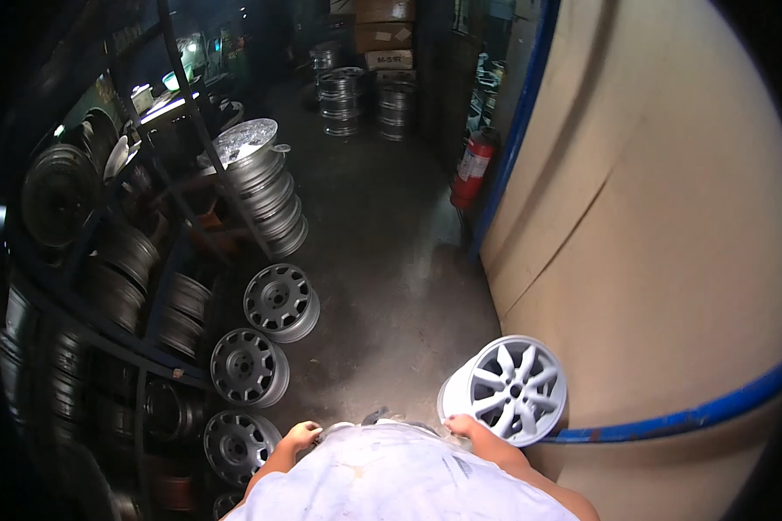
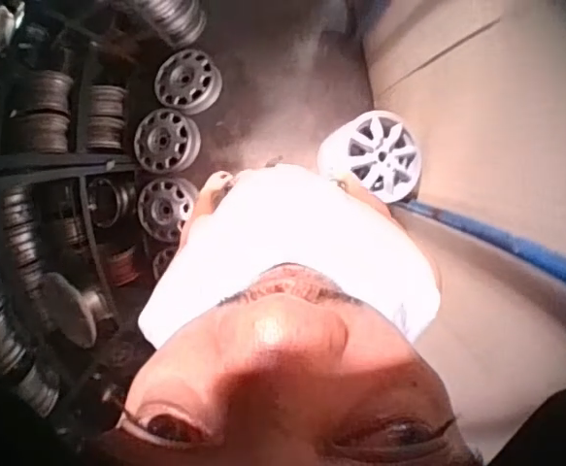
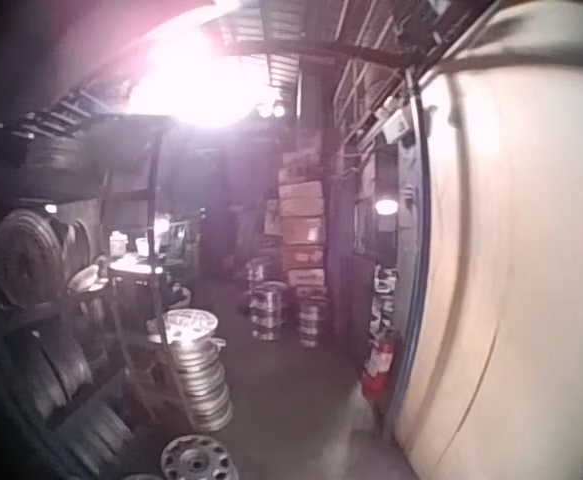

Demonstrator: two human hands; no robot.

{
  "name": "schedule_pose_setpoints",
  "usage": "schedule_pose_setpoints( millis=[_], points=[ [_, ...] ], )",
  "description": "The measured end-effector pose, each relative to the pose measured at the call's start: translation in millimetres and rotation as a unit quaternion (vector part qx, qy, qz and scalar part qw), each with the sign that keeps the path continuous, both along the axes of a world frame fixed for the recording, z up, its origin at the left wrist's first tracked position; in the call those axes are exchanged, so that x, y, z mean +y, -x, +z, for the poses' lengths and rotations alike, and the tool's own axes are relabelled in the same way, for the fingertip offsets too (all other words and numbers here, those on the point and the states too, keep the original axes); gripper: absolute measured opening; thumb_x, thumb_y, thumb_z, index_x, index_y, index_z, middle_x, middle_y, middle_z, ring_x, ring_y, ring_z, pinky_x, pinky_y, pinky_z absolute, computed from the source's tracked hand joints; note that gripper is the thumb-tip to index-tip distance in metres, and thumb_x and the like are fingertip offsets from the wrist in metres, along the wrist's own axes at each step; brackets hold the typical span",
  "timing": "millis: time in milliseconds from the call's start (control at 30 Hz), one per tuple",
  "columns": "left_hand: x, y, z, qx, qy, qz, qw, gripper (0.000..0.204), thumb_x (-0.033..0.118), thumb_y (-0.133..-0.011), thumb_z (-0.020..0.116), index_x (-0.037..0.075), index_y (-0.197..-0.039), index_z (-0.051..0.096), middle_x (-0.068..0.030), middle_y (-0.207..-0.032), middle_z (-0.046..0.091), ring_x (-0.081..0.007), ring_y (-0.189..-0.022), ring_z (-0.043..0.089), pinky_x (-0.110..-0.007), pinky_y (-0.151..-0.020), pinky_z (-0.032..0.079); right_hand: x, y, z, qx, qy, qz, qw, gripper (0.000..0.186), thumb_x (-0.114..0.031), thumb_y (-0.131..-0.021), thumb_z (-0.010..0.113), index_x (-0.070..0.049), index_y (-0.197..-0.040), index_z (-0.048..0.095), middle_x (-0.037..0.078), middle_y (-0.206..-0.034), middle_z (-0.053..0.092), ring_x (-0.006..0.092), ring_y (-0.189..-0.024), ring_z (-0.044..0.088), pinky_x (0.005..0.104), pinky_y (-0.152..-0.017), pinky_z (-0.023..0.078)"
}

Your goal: The recorder mixes black paint and then uses a spray gun to paint a car rim in a spray booth.

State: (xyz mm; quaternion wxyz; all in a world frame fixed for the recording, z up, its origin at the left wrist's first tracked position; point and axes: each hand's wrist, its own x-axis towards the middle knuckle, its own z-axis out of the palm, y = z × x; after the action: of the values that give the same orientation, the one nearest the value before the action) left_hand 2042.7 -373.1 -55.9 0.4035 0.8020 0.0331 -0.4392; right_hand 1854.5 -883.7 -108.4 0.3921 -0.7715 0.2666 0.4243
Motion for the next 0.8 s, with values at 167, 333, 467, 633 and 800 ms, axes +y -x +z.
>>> schedule_pose_setpoints(
  millis=[167, 333, 467, 633, 800],
  points=[
    [22, -50, -18, 0.108, 0.041, 0.163, 0.980, 0.020, 0.020, -0.093, 0.070, 0.003, -0.085, 0.063, -0.0028, -0.068, 0.059, -0.0128, -0.051, 0.049, -0.029, -0.047, 0.039, -124, -228, 90, -0.126, -0.050, -0.163, 0.977, 0.019, -0.026, -0.095, 0.059, -0.011, -0.103, 0.068, 0.005, -0.077, 0.065, 0.0141, -0.056, 0.058, 0.0292, -0.044, 0.044],
    [16, -180, -49, 0.111, -0.127, 0.127, 0.978, 0.028, 0.031, -0.093, 0.069, 0.002, -0.093, 0.070, -0.0048, -0.066, 0.063, -0.0144, -0.053, 0.056, -0.034, -0.048, 0.042, -194, -446, 175, -0.351, -0.131, -0.465, 0.802, 0.020, -0.012, -0.098, 0.049, -0.014, -0.080, 0.057, -0.005, -0.069, 0.053, 0.0059, -0.057, 0.049, 0.0214, -0.047, 0.037],
    [-48, -327, -59, 0.091, -0.110, 0.080, 0.987, 0.029, 0.032, -0.093, 0.068, 0.003, -0.096, 0.071, -0.0066, -0.070, 0.066, -0.0180, -0.060, 0.061, -0.035, -0.055, 0.047, -207, -527, 183, -0.390, -0.186, -0.382, 0.817, 0.020, -0.011, -0.095, 0.052, -0.014, -0.076, 0.059, -0.003, -0.067, 0.056, 0.0076, -0.057, 0.050, 0.0230, -0.048, 0.039],
    [-210, -547, -52, -0.096, -0.017, -0.048, 0.994, 0.031, 0.032, -0.094, 0.066, 0.003, -0.102, 0.071, -0.0107, -0.082, 0.071, -0.0246, -0.076, 0.068, -0.037, -0.071, 0.053, -180, -525, 120, -0.221, 0.010, -0.212, 0.952, 0.023, -0.026, -0.092, 0.063, -0.004, -0.085, 0.067, 0.003, -0.074, 0.064, 0.0137, -0.065, 0.055, 0.0324, -0.059, 0.047],
    [-393, -717, 2, -0.140, 0.047, -0.099, 0.984, 0.030, 0.028, -0.094, 0.065, 0.003, -0.110, 0.069, -0.0140, -0.098, 0.073, -0.0259, -0.090, 0.070, -0.037, -0.084, 0.054, -205, -507, 58, -0.058, -0.008, -0.227, 0.972, 0.025, -0.028, -0.093, 0.063, -0.005, -0.085, 0.069, 0.005, -0.074, 0.064, 0.0157, -0.063, 0.056, 0.0345, -0.058, 0.047]
  ],
)
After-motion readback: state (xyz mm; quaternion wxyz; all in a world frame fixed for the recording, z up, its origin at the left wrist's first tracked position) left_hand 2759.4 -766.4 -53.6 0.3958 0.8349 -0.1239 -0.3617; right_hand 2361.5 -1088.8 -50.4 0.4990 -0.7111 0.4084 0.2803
